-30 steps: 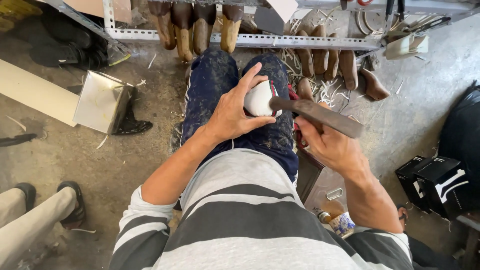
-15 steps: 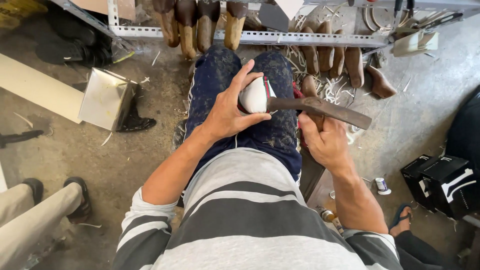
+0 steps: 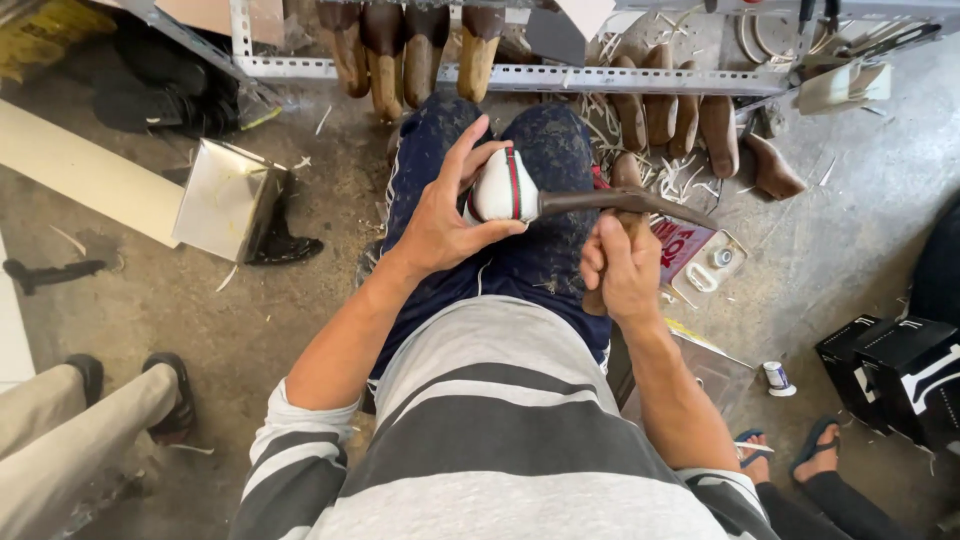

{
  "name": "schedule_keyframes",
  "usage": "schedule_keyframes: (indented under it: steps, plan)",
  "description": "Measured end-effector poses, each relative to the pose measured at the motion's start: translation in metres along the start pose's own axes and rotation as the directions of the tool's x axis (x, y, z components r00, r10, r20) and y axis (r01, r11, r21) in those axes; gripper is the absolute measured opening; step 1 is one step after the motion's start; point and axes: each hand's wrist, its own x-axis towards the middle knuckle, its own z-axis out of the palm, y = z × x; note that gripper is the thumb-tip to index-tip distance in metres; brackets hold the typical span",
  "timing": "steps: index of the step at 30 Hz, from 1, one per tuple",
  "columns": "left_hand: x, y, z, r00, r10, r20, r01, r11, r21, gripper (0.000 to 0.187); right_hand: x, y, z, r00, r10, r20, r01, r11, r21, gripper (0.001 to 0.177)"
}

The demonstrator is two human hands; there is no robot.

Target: The person sits on the floor and uses a hammer to tap the sole and heel of a white shoe placed on their lap. They then reach for another shoe from a nearby shelf and continue hammering it.

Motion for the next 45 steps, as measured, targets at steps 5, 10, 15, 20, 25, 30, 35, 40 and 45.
schedule_keyframes:
  steps: [5, 10, 15, 20, 25, 30, 35, 40, 45]
  plan:
    - [-0.013, -0.004, -0.007, 0.996, 0.083, -0.016, -0.084, 0.993, -0.078, 0.115, 0.003, 0.033, -0.016, 0.987, 0.143, -0.071, -0.147, 0.987, -0.061, 0.021]
    - [-0.039, -0.001, 0.003, 0.992, 0.129, 0.011, -0.128, 0.991, -0.047, 0.122, -0.004, 0.072, -0.035, 0.956, 0.270, -0.114, -0.281, 0.955, -0.090, 0.023]
    - [-0.053, 0.000, 0.011, 0.960, 0.279, -0.003, -0.278, 0.959, 0.063, 0.119, 0.000, 0.089, -0.045, 0.942, 0.311, -0.125, -0.311, 0.950, 0.021, 0.024]
    - [-0.058, -0.001, 0.013, 0.944, 0.331, -0.018, -0.327, 0.940, 0.099, 0.121, 0.002, 0.087, -0.043, 0.949, 0.296, -0.109, -0.299, 0.954, -0.008, 0.024]
    - [-0.058, -0.002, 0.013, 0.937, 0.350, -0.008, -0.348, 0.931, 0.108, 0.117, 0.003, 0.097, -0.049, 0.952, 0.288, -0.100, -0.290, 0.957, -0.001, 0.023]
    - [-0.046, 0.003, 0.016, 0.908, 0.417, -0.034, -0.408, 0.901, 0.149, 0.076, 0.001, 0.107, -0.055, 0.973, 0.223, -0.066, -0.224, 0.974, -0.009, 0.025]
    - [-0.030, -0.001, 0.015, 0.887, 0.457, -0.071, -0.443, 0.883, 0.154, 0.073, 0.001, 0.105, -0.052, 0.976, 0.210, -0.050, -0.211, 0.977, -0.016, 0.025]
    - [-0.017, -0.001, 0.017, 0.884, 0.457, -0.102, -0.437, 0.883, 0.168, 0.078, 0.001, 0.107, -0.053, 0.973, 0.216, -0.077, -0.216, 0.976, 0.005, 0.024]
    - [0.007, 0.058, 0.016, 0.853, 0.521, -0.016, -0.425, 0.714, 0.556, 0.077, -0.006, 0.074, -0.056, 0.959, 0.234, -0.157, -0.241, 0.970, -0.028, 0.023]
